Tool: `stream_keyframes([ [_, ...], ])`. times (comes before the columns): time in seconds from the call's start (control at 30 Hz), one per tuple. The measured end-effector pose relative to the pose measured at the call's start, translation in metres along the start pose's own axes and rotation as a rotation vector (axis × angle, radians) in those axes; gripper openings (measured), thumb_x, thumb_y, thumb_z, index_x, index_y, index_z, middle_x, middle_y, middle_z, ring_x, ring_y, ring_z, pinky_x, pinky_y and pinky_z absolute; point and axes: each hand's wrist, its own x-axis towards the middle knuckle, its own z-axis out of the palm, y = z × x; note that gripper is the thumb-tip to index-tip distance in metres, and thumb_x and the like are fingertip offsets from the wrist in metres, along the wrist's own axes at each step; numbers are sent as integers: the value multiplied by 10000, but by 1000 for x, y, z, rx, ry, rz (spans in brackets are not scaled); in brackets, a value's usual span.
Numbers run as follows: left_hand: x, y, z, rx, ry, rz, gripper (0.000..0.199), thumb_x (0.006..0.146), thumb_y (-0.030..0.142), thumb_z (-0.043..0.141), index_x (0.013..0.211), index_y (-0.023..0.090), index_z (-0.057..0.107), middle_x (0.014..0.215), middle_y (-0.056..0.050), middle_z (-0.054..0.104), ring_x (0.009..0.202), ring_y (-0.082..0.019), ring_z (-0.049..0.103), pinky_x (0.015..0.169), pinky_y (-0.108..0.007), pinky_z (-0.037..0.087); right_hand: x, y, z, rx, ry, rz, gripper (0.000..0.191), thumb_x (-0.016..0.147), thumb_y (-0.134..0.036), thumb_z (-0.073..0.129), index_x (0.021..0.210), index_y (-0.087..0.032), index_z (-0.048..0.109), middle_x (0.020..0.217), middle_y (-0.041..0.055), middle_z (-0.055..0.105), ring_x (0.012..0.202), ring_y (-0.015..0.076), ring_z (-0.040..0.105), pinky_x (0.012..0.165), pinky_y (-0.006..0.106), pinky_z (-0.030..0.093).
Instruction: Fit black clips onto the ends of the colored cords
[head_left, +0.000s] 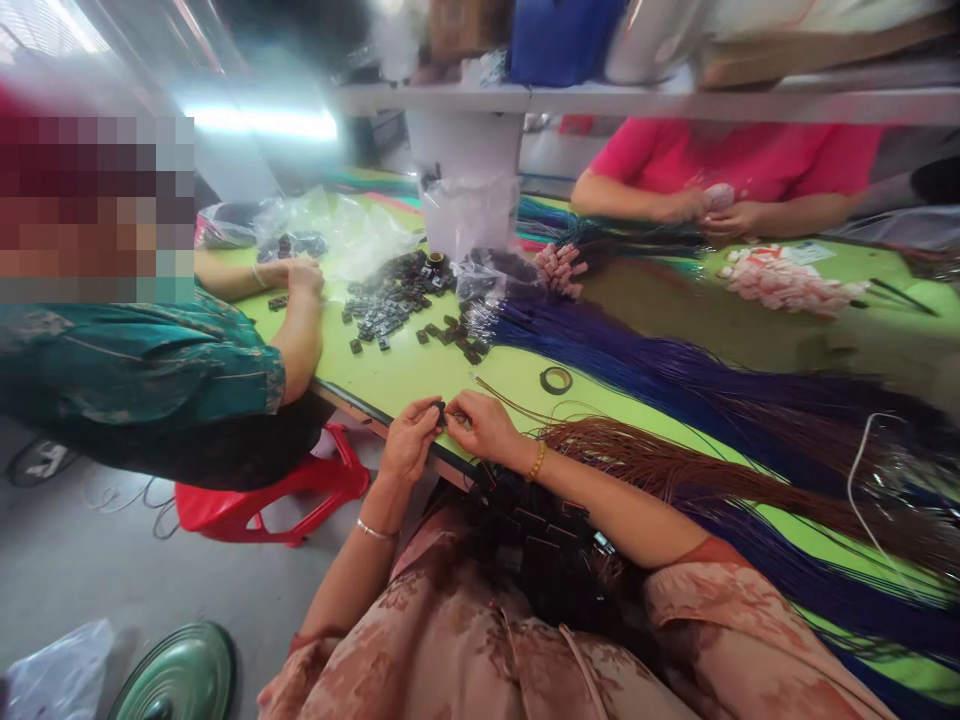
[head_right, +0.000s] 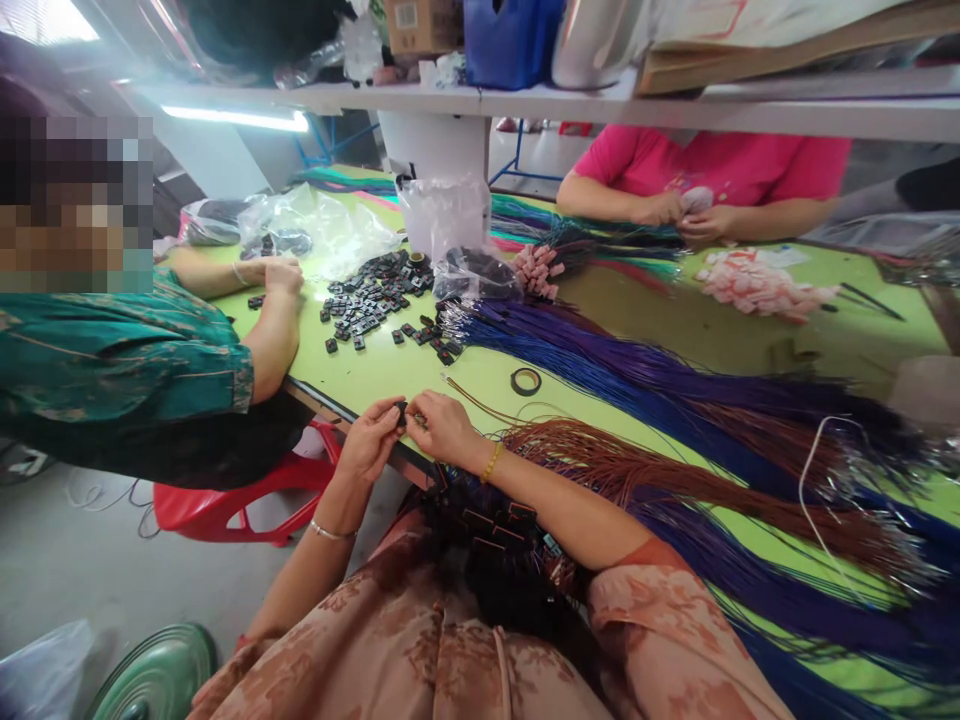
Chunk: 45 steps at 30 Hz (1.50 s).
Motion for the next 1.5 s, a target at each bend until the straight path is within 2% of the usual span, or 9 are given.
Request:
stream_keyframes([
  [0.23,-4,-3,7,15,36,56,400,537,253,863,883,133,704,695,-1,662,573,-52,555,561,-163,447,-2,-3,1,-66,-56,35,70,798,-173,520,736,-162,550,683,20,570,622,130,464,601,246,319],
  [0.4,-9,2,-1,43,15,29,377,564,237,838,901,133,705,742,-23,677,626,-72,591,572,-160,475,8,3,-17,-7,-102,152,165,872,-227,483,798,-150,609,754,32,637,666,117,518,631,226,344],
  [0.47,-10,5,-4,52,-8,1,369,586,229,820,925,140,705,789,-34,685,680,-89,617,604,-169,500,13,10,-25,-87,-128,267,191,881,-232,469,814,-154,630,782,38,660,683,123,538,641,231,350],
  [0.57,-11,7,-4,50,-51,-23,379,612,219,800,971,149,699,822,-38,686,731,-107,636,645,-189,525,16,21,-30,-279,-294,374,140,824,-236,537,836,-165,657,832,58,688,733,157,577,646,251,360],
  [0.8,-12,0,2,34,-75,-52,340,631,218,782,951,137,697,832,-57,692,752,-123,646,667,-210,533,11,27,-22,-481,-350,423,223,854,-228,466,954,-171,657,977,98,697,886,217,628,706,284,418],
  [0.97,-11,-3,4,28,-77,-84,331,635,211,776,948,138,693,845,-60,695,759,-126,647,679,-213,527,17,24,-21,-569,-475,441,244,860,-226,454,951,-133,661,984,151,693,887,255,644,707,305,437],
  [1.17,-10,-6,8,10,-72,-79,321,658,212,760,960,132,686,844,-63,692,758,-121,637,690,-216,518,13,22,-26,-501,-354,403,247,857,-229,447,1014,-108,594,924,136,682,766,215,613,650,290,392],
  [1.33,-5,-15,11,-55,-72,-78,284,683,196,740,951,132,670,851,-63,686,778,-127,638,724,-239,517,4,23,-35,-108,-179,342,121,827,-216,471,852,-159,575,705,-2,606,615,117,492,593,230,338],
  [1.5,0,-22,15,-133,-118,-97,255,710,171,715,958,138,671,896,-63,685,817,-125,635,754,-238,513,-5,18,-34,160,-84,315,146,815,-269,505,787,-152,587,663,-34,558,572,81,432,553,198,316],
])
